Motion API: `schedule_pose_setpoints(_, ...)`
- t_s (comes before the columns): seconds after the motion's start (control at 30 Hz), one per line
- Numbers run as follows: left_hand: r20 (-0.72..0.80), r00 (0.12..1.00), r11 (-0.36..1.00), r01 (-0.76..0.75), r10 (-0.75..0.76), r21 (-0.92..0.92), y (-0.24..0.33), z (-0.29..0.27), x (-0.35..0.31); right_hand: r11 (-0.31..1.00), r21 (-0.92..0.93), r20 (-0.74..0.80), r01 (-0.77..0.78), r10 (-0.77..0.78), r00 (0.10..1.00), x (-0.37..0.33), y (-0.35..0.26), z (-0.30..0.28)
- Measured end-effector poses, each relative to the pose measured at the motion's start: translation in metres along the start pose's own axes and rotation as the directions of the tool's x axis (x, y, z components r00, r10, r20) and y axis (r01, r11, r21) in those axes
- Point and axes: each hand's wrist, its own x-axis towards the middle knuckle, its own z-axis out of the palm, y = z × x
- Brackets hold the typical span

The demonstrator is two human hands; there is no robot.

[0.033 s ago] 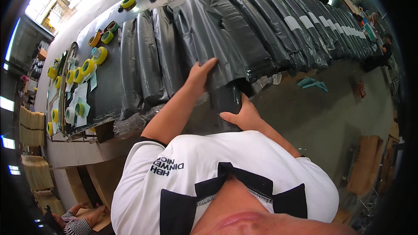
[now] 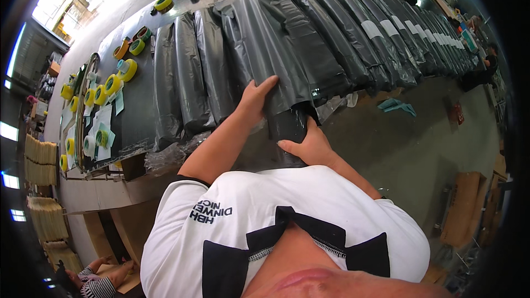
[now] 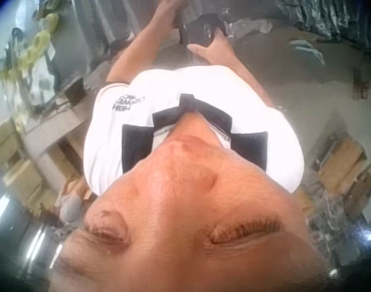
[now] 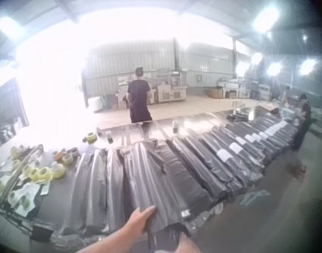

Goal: The person slides long cylindrical objects into black plastic sleeves, folds the end of the sleeve, and secures it with tape while working at a large metal table.

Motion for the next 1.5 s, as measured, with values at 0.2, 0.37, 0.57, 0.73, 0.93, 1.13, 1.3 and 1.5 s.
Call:
schedule_pose_setpoints(0.2,0.034,0.999,0.999,0.021,-0.02,-0.026,-0.023,-0.01,-0.039,0.998,-0.016,-0.023,-0.054,0.053,0.998,-0.011,-0.016,0.01)
schedule_pose_setpoints(0.37,0.057,0.982,0.968,0.187,-0.18,-0.169,-0.03,-0.012,-0.029,0.993,0.048,0.002,-0.107,0.107,0.994,-0.02,0.021,0.013)
schedule_pose_setpoints(0.57,0.188,0.949,0.912,0.299,-0.254,-0.282,-0.052,-0.005,-0.016,0.997,0.035,-0.022,-0.063,0.063,0.998,-0.018,0.003,-0.004)
schedule_pose_setpoints(0.73,0.096,0.968,0.954,0.245,-0.231,-0.175,-0.083,0.001,-0.038,0.986,0.093,0.012,-0.138,0.137,0.99,0.006,0.012,0.0)
schedule_pose_setpoints(0.93,0.098,0.969,0.955,0.241,-0.227,-0.171,-0.081,-0.014,-0.048,0.968,0.251,0.095,0.011,-0.036,0.995,-0.033,0.051,0.007)
schedule_pose_setpoints(1.13,0.032,0.968,0.954,0.251,-0.25,-0.164,-0.069,-0.005,-0.067,0.892,0.409,0.002,-0.191,0.208,0.978,-0.04,0.047,0.022)
schedule_pose_setpoints(1.3,0.127,0.978,0.976,0.181,-0.166,-0.117,-0.08,-0.005,-0.069,0.737,0.67,-0.168,0.089,0.034,0.985,0.006,0.063,0.054)
schedule_pose_setpoints(1.5,0.277,0.937,0.976,0.22,-0.212,0.003,-0.068,-0.022,-0.071,0.909,0.379,-0.185,0.172,-0.108,0.977,0.0,0.107,0.068)
